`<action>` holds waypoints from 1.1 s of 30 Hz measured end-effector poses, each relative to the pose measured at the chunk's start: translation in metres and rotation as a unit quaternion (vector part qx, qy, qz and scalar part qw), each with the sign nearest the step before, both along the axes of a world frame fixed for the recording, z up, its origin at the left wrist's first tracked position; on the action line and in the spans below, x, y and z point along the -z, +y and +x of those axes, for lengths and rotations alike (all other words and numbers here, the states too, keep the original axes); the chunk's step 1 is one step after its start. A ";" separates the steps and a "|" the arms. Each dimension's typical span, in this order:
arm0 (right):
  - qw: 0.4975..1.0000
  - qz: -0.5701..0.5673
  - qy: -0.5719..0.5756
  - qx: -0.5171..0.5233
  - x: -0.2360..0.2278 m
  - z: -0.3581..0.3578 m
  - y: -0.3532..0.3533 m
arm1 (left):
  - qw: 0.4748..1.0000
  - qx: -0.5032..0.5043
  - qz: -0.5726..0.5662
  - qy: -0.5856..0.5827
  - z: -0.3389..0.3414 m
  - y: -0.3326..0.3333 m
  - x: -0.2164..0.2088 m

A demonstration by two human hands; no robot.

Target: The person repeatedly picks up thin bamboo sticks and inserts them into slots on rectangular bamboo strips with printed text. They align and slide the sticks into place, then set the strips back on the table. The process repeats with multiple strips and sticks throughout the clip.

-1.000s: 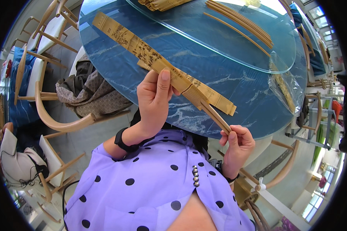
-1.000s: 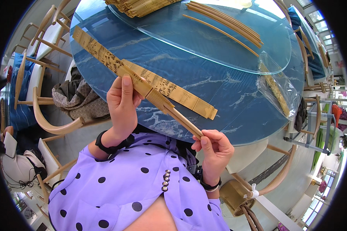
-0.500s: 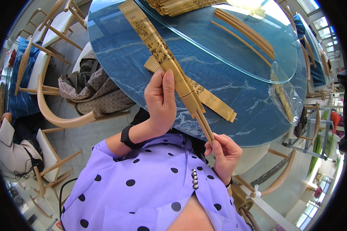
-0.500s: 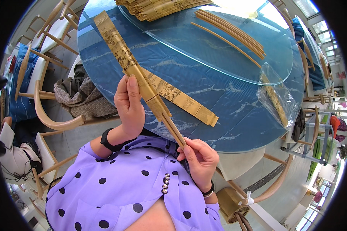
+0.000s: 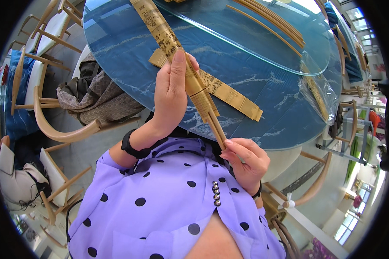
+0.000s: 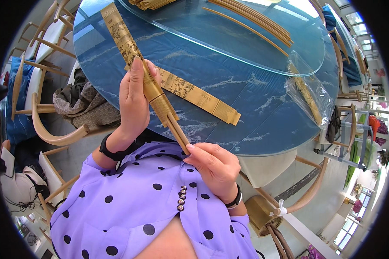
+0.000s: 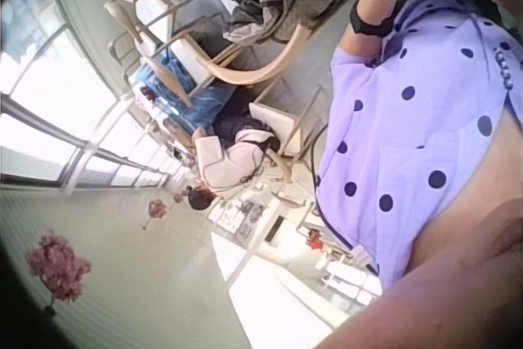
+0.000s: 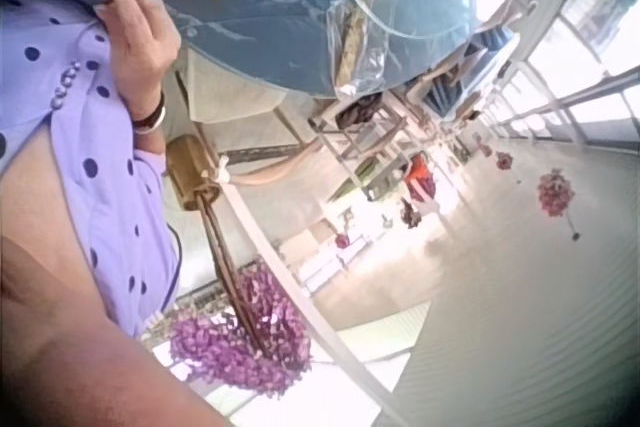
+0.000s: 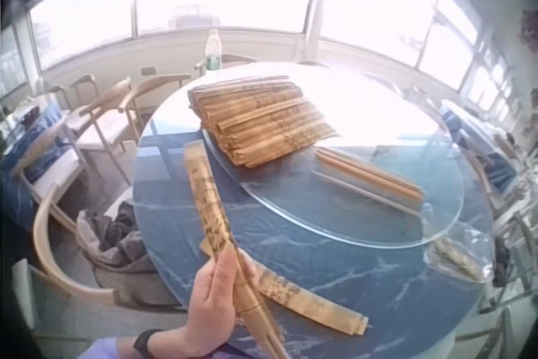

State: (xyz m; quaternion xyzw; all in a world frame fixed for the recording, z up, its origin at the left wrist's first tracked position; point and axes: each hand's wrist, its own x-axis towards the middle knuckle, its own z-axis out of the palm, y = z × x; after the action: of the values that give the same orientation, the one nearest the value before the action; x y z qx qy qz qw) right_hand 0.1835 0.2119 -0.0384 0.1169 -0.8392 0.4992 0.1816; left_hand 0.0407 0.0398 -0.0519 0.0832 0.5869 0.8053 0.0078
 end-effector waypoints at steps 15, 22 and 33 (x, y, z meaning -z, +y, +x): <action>0.974 0.180 0.138 -0.023 -0.003 -0.009 -0.003 | 0.999 0.031 0.011 -0.031 0.008 0.009 0.000; 0.974 0.178 0.139 -0.014 -0.003 -0.012 -0.003 | 0.999 0.037 -0.009 -0.032 0.007 0.004 0.005; 0.969 0.193 0.153 0.013 -0.005 -0.016 -0.010 | 0.995 0.069 -0.072 0.001 0.016 0.006 0.007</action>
State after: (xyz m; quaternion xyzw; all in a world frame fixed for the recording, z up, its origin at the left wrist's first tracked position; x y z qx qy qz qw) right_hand 0.1672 0.2021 -0.0338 0.2140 -0.8832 0.3016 0.2884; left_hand 0.0562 0.0453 -0.0585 0.1233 0.6362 0.7585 0.0689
